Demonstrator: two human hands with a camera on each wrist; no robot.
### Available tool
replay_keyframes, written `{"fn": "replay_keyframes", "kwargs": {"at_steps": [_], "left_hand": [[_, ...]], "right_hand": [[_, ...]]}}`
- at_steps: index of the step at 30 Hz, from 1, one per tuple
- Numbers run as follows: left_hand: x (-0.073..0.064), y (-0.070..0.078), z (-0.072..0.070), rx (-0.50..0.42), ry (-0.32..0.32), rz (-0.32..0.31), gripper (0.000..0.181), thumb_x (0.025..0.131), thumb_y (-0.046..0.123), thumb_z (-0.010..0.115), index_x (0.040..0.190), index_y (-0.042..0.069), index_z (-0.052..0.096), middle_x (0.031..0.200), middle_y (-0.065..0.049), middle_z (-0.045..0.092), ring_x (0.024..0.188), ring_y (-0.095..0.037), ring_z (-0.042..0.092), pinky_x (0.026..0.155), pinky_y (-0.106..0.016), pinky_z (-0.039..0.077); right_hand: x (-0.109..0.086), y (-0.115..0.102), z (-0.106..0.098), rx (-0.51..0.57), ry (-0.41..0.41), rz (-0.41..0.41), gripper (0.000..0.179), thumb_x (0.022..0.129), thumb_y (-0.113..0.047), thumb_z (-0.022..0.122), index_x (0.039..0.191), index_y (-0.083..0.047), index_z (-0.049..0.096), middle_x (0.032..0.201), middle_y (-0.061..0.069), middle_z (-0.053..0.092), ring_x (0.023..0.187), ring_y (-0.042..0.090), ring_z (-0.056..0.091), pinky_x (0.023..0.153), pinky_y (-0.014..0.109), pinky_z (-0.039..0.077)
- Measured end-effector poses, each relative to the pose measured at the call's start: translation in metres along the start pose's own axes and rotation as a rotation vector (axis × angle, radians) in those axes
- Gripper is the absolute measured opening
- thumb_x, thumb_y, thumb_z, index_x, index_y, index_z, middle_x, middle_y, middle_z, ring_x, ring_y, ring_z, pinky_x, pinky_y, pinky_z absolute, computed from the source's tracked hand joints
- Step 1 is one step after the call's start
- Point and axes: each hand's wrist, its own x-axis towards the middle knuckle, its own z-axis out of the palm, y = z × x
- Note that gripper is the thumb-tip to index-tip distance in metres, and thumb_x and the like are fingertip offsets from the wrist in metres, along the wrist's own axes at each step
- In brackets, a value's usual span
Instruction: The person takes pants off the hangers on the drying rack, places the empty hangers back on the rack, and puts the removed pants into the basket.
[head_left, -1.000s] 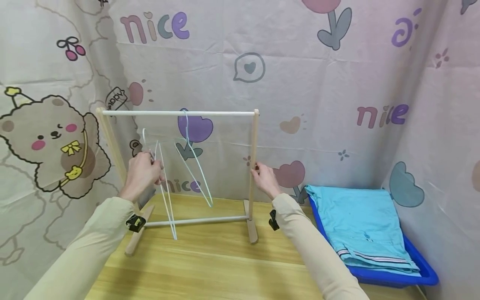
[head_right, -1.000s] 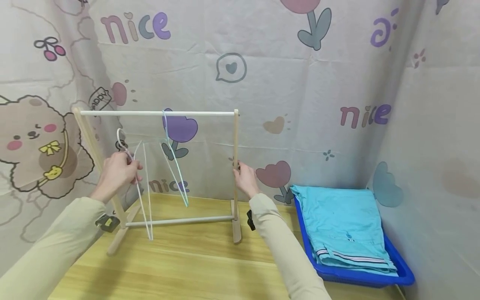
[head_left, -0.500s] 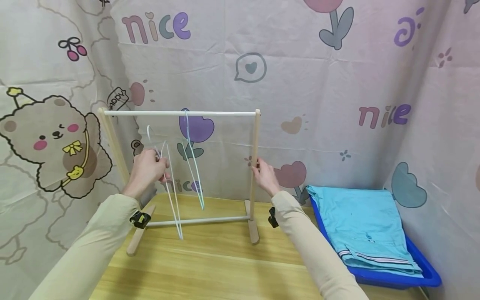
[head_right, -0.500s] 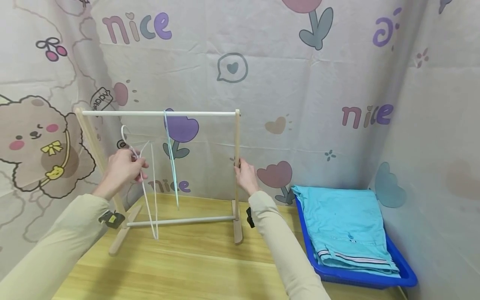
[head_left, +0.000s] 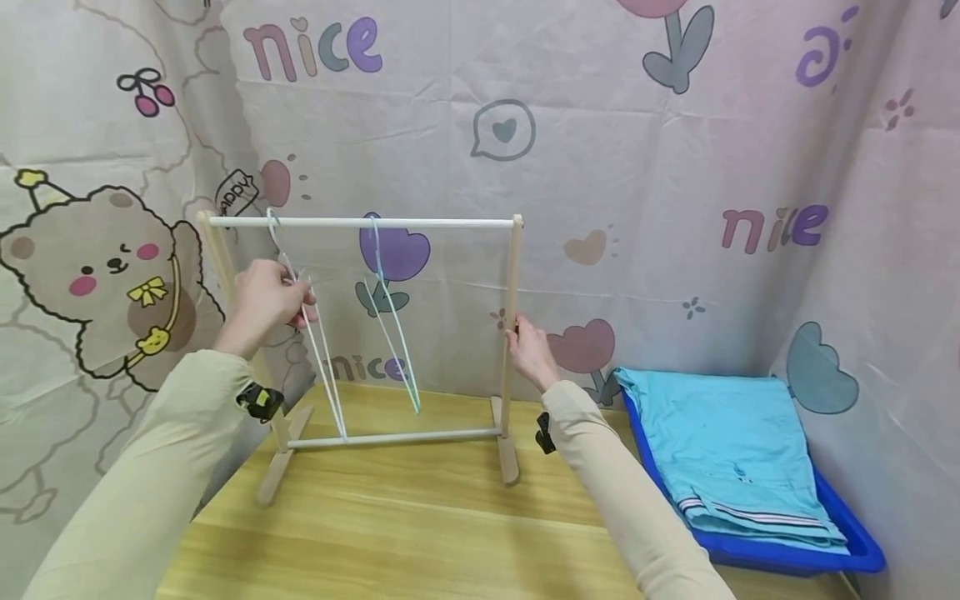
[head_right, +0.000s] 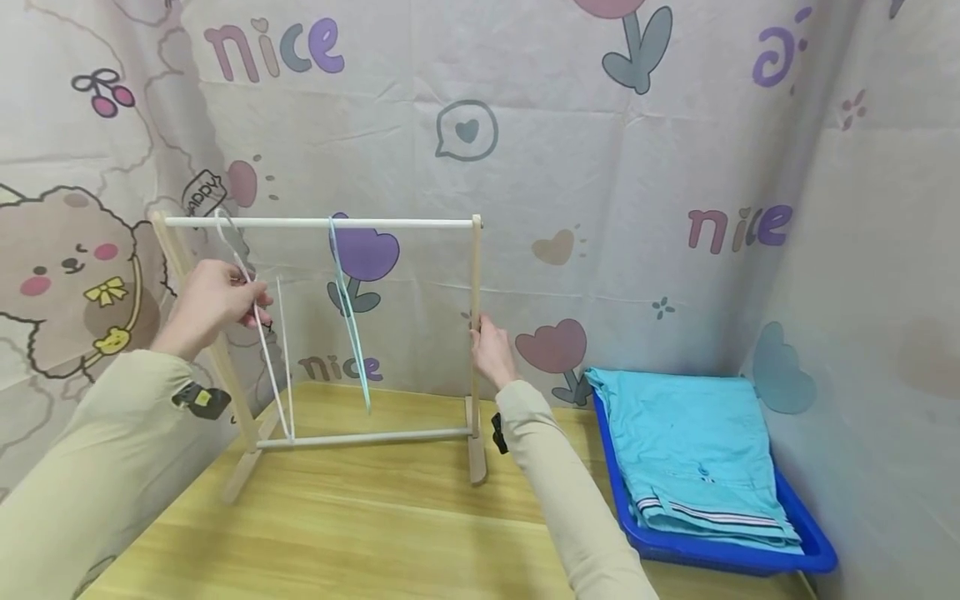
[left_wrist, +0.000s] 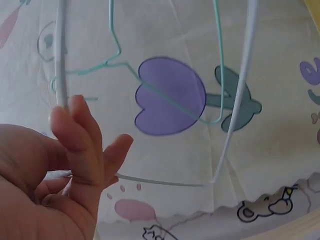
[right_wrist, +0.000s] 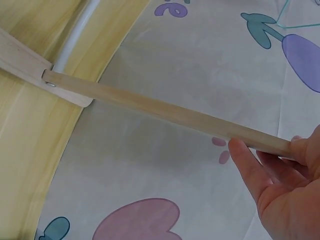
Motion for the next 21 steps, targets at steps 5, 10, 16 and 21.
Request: {"fn": "replay_keyframes", "kwargs": {"at_steps": [5, 10, 16, 21], "left_hand": [[0.008, -0.002, -0.016, -0.122, -0.005, 0.031, 0.033, 0.101, 0.010, 0.046, 0.113, -0.020, 0.055, 0.069, -0.001, 0.068, 0.051, -0.003, 0.064, 0.052, -0.024, 0.057], [0.015, -0.007, -0.029, -0.183, -0.013, -0.007, 0.043, 0.103, 0.020, 0.045, 0.123, -0.017, 0.053, 0.066, 0.015, 0.064, 0.058, -0.002, 0.068, 0.061, -0.023, 0.059], [0.025, -0.012, -0.035, -0.181, -0.014, -0.050, 0.049, 0.103, 0.030, 0.045, 0.126, -0.014, 0.054, 0.063, 0.019, 0.065, 0.062, -0.003, 0.071, 0.063, -0.023, 0.059], [0.031, -0.017, -0.033, -0.211, -0.065, -0.044, 0.051, 0.104, 0.025, 0.045, 0.130, -0.018, 0.048, 0.065, 0.016, 0.067, 0.060, -0.003, 0.070, 0.065, -0.024, 0.060]], "right_hand": [[0.001, 0.001, 0.001, -0.009, 0.009, 0.008, 0.028, 0.106, -0.017, 0.043, 0.127, -0.004, 0.053, 0.119, 0.020, 0.066, 0.093, 0.030, 0.068, 0.073, 0.037, 0.058], [0.002, 0.001, 0.001, -0.015, 0.017, 0.008, 0.029, 0.105, -0.017, 0.043, 0.128, -0.003, 0.053, 0.120, 0.020, 0.066, 0.095, 0.030, 0.068, 0.074, 0.037, 0.058], [0.003, 0.001, 0.001, -0.007, 0.022, 0.012, 0.031, 0.105, -0.017, 0.043, 0.132, -0.003, 0.052, 0.124, 0.020, 0.065, 0.101, 0.032, 0.067, 0.079, 0.040, 0.058], [0.002, 0.002, 0.002, -0.003, 0.031, 0.010, 0.031, 0.105, -0.017, 0.043, 0.133, -0.004, 0.052, 0.124, 0.019, 0.065, 0.105, 0.032, 0.067, 0.082, 0.042, 0.058]]}}
